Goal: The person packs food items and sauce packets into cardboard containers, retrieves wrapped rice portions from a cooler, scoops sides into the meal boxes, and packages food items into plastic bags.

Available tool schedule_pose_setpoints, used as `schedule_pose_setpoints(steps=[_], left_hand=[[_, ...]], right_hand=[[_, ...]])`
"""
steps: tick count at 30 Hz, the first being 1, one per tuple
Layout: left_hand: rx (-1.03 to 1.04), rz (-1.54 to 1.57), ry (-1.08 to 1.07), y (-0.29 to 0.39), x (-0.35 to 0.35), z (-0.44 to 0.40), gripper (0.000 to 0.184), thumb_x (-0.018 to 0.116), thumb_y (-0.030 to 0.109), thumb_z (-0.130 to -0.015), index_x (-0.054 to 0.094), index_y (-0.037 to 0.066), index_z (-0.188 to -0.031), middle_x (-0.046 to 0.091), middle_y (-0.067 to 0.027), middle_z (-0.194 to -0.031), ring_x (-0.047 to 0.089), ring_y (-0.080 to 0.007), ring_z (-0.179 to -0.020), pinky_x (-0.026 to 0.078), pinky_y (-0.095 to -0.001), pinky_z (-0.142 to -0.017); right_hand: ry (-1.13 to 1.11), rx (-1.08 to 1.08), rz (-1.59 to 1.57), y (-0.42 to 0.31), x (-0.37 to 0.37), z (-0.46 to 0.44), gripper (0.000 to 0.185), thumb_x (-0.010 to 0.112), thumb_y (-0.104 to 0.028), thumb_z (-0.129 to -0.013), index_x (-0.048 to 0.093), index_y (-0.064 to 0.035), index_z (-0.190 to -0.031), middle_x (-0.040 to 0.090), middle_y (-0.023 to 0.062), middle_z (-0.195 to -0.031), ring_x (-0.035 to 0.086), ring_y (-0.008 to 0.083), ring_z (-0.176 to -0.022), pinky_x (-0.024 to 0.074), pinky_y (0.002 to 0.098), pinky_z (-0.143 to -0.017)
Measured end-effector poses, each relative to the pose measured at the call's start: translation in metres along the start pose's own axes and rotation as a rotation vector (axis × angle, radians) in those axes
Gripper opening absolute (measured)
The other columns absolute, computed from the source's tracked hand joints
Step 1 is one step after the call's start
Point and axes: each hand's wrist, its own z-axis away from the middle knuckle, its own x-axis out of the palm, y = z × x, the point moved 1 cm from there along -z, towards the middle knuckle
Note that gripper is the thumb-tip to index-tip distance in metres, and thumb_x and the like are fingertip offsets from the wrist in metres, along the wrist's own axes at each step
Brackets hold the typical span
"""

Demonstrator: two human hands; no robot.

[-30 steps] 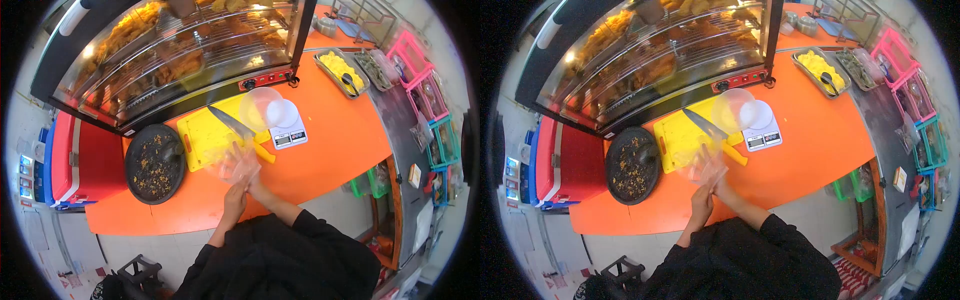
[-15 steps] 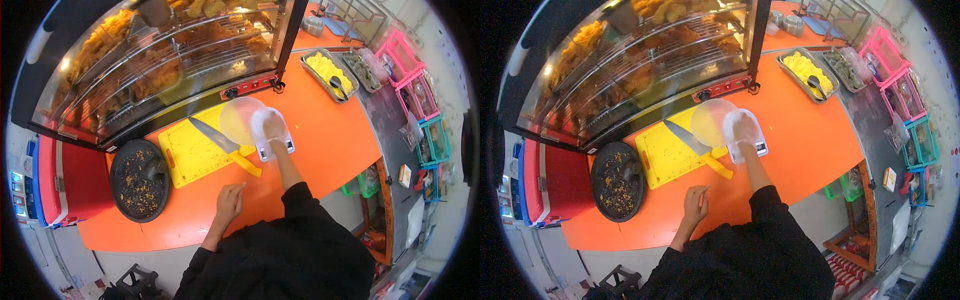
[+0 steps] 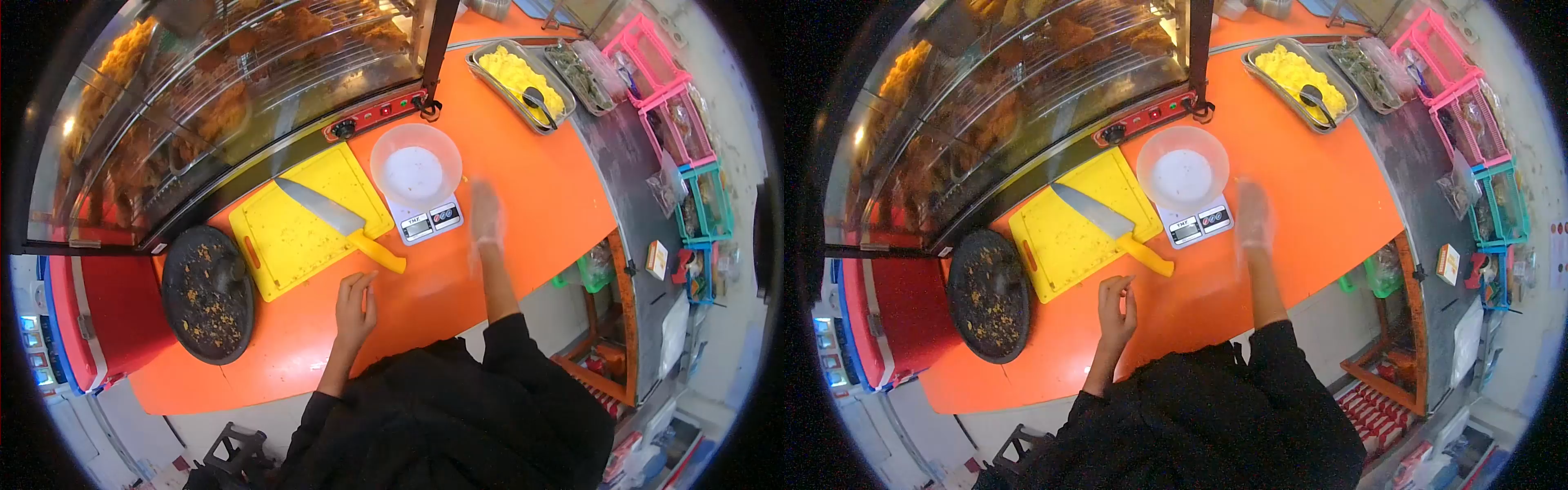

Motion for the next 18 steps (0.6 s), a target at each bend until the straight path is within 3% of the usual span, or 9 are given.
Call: schedule_pose_setpoints(steps=[1,4,7,9,13,15,16,18], left_hand=[[-0.008,-0.001,0.005,0.000,0.002,0.000,0.030,0.053,-0.005,-0.079,0.058,0.002,-0.108,0.052,-0.0157,-0.098,0.054,-0.0283,-0.088,0.046,-0.0331,-0.076],[-0.026,0.002,0.020,0.000,0.001,0.000,0.030,0.052,-0.005,-0.080,0.057,0.003,-0.109,0.052,-0.0156,-0.098,0.054,-0.0276,-0.089,0.046,-0.0324,-0.075],[-0.035,-0.001,0.029,0.003,-0.009,0.006,0.031,0.052,-0.005,-0.080,0.056,0.003,-0.110,0.052,-0.0154,-0.099,0.053,-0.0270,-0.088,0.046,-0.0320,-0.074],[-0.048,-0.023,0.030,0.002,-0.016,0.023,0.031,0.052,-0.004,-0.080,0.056,0.003,-0.111,0.052,-0.0154,-0.099,0.053,-0.0266,-0.088,0.046,-0.0317,-0.073],[-0.047,-0.028,0.110,0.007,-0.040,0.043,0.031,0.051,-0.004,-0.081,0.055,0.003,-0.111,0.052,-0.0145,-0.098,0.052,-0.0248,-0.086,0.044,-0.0306,-0.070],[-0.055,-0.032,0.215,0.007,-0.054,0.051,0.028,0.050,-0.004,-0.082,0.054,0.002,-0.109,0.052,-0.0131,-0.094,0.050,-0.0225,-0.085,0.042,-0.0302,-0.068],[-0.052,-0.055,0.245,0.004,-0.068,0.055,0.028,0.050,-0.003,-0.082,0.054,0.001,-0.109,0.052,-0.0139,-0.096,0.050,-0.0244,-0.087,0.043,-0.0316,-0.071],[-0.085,-0.115,0.362,-0.002,-0.093,0.068,0.028,0.051,-0.002,-0.081,0.052,0.000,-0.109,0.052,-0.0154,-0.100,0.051,-0.0280,-0.090,0.043,-0.0342,-0.076]], right_hand=[[-0.029,-0.140,0.339,0.002,-0.003,0.004,0.043,0.069,-0.032,-0.073,0.058,-0.0050,-0.104,0.062,0.0137,-0.101,0.058,0.0287,-0.092,0.0464,0.0375,-0.077],[-0.173,-0.088,0.249,-0.033,0.000,0.034,0.056,0.074,-0.031,-0.067,0.052,-0.0008,-0.109,0.056,0.0191,-0.107,0.055,0.0291,-0.103,0.0424,0.0399,-0.085],[-0.255,0.107,0.051,-0.037,0.003,0.030,0.055,0.077,-0.029,-0.062,0.054,-0.0014,-0.104,0.059,0.0185,-0.094,0.059,0.0310,-0.090,0.0454,0.0416,-0.077],[-0.187,0.086,0.032,-0.006,0.021,0.030,0.051,0.078,-0.026,-0.061,0.055,-0.0021,-0.100,0.060,0.0180,-0.092,0.061,0.0317,-0.086,0.0463,0.0424,-0.074],[-0.100,0.102,0.194,-0.018,0.012,0.053,0.045,0.078,-0.022,-0.060,0.054,-0.0031,-0.094,0.061,0.0177,-0.093,0.060,0.0303,-0.087,0.0464,0.0408,-0.073],[-0.190,0.059,0.027,-0.003,0.018,0.050,0.047,0.075,-0.018,-0.063,0.054,-0.0048,-0.103,0.060,0.0164,-0.097,0.059,0.0282,-0.092,0.0461,0.0389,-0.077],[-0.181,-0.113,-0.177,0.029,0.019,0.052,0.048,0.074,-0.020,-0.066,0.054,-0.0027,-0.106,0.061,0.0115,-0.097,0.058,0.0224,-0.088,0.0459,0.0373,-0.074],[-0.361,-0.199,-0.474,0.009,-0.002,0.081,0.057,0.071,-0.025,-0.073,0.049,0.0012,-0.118,0.056,0.0056,-0.108,0.052,0.0177,-0.097,0.0441,0.0367,-0.082]])
